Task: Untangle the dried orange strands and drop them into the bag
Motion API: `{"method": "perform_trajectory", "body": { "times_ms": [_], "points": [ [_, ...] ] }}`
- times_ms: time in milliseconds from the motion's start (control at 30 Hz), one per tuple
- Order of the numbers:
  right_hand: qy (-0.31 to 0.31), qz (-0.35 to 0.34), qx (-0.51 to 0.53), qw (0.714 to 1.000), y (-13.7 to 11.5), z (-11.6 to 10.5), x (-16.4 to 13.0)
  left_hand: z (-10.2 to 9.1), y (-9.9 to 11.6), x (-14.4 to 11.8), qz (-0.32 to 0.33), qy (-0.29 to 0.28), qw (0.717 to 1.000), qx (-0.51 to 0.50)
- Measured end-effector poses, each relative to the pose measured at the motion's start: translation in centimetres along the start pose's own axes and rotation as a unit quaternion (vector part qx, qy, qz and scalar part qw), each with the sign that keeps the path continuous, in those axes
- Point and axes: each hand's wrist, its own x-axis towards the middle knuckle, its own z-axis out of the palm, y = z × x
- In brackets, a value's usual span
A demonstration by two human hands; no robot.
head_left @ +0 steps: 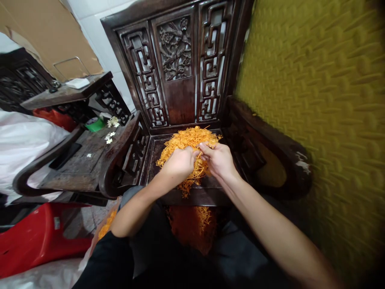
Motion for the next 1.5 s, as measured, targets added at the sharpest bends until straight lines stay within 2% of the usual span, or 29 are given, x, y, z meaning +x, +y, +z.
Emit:
{"method": "perform_trajectory", "body": {
  "times_ms": [67,133,167,233,300,333,433,567,733,867,967,1033,1133,1200,1267,1333,1400,1467,1500],
  "points": [
    [0.011,-0.004,0.013,1.0,-0.6,-0.8,0.8,-0.9,0.8,-0.6,-0.01,-0.01,1.0,0.003],
    [0.065,-0.033,0.019,0.997,-1.8,-2.5,2.0,-2.4,1.6,-1.7,-0.003,-0.024,1.0,-0.015],
    [0.116,-0.06,0.021,0.991,-2.5,-3.5,2.5,-3.2,1.8,-2.2,0.0,-0.025,0.999,-0.036],
    [0.141,-0.082,0.025,0.986,-3.6,-5.3,3.0,-4.3,1.8,-2.9,-0.01,-0.01,0.994,-0.104],
    [0.108,-0.071,0.015,0.991,-3.9,-6.0,2.6,-4.5,1.2,-2.8,-0.044,-0.007,0.979,-0.2],
    [0.048,-0.041,0.002,0.998,-3.6,-5.9,2.2,-4.2,0.8,-2.5,-0.053,-0.02,0.966,-0.253],
    [-0.043,-0.008,-0.022,0.999,-2.3,-4.6,0.9,-3.0,-0.2,-1.4,-0.025,-0.069,0.929,-0.362],
    [-0.06,-0.02,-0.031,0.998,-1.6,-3.2,-0.1,-2.5,-0.4,-1.2,-0.01,-0.075,0.934,-0.348],
    [-0.081,-0.015,-0.013,0.997,-1.9,-3.0,-1.0,-3.0,-0.9,-1.5,0.003,-0.073,0.934,-0.349],
    [-0.073,-0.029,-0.017,0.997,-1.4,-2.9,-1.3,-3.0,-1.8,-1.1,-0.001,-0.054,0.909,-0.413],
    [-0.065,-0.069,-0.064,0.993,-0.9,-2.9,-1.4,-2.7,-2.3,-0.6,-0.041,-0.032,0.878,-0.476],
    [-0.066,-0.099,-0.125,0.985,-0.8,-3.0,-1.6,-2.4,-2.4,-0.3,-0.085,-0.033,0.867,-0.49],
    [-0.089,-0.142,-0.21,0.963,-0.8,-3.1,-1.8,-1.7,-2.1,-0.2,-0.14,-0.058,0.867,-0.474],
    [-0.122,-0.172,-0.255,0.944,-0.9,-3.0,-2.0,-1.0,-1.8,-0.1,-0.141,-0.082,0.877,-0.452],
    [-0.158,-0.185,-0.297,0.923,-1.1,-2.9,-2.1,-0.3,-1.7,0.1,-0.112,-0.084,0.895,-0.423],
    [-0.174,-0.171,-0.33,0.912,-1.2,-2.8,-2.2,0.2,-2.2,0.7,-0.085,-0.025,0.918,-0.386],
    [-0.191,-0.141,-0.346,0.907,-1.4,-2.9,-2.5,0.2,-3.4,1.7,-0.096,0.113,0.928,-0.343],
    [-0.219,-0.114,-0.345,0.906,-1.6,-3.1,-2.9,-0.5,-5.0,2.6,-0.13,0.255,0.905,-0.315],
    [-0.229,-0.101,-0.343,0.905,-1.7,-3.3,-3.1,-1.0,-5.7,2.9,-0.14,0.295,0.89,-0.317]
  ]
}}
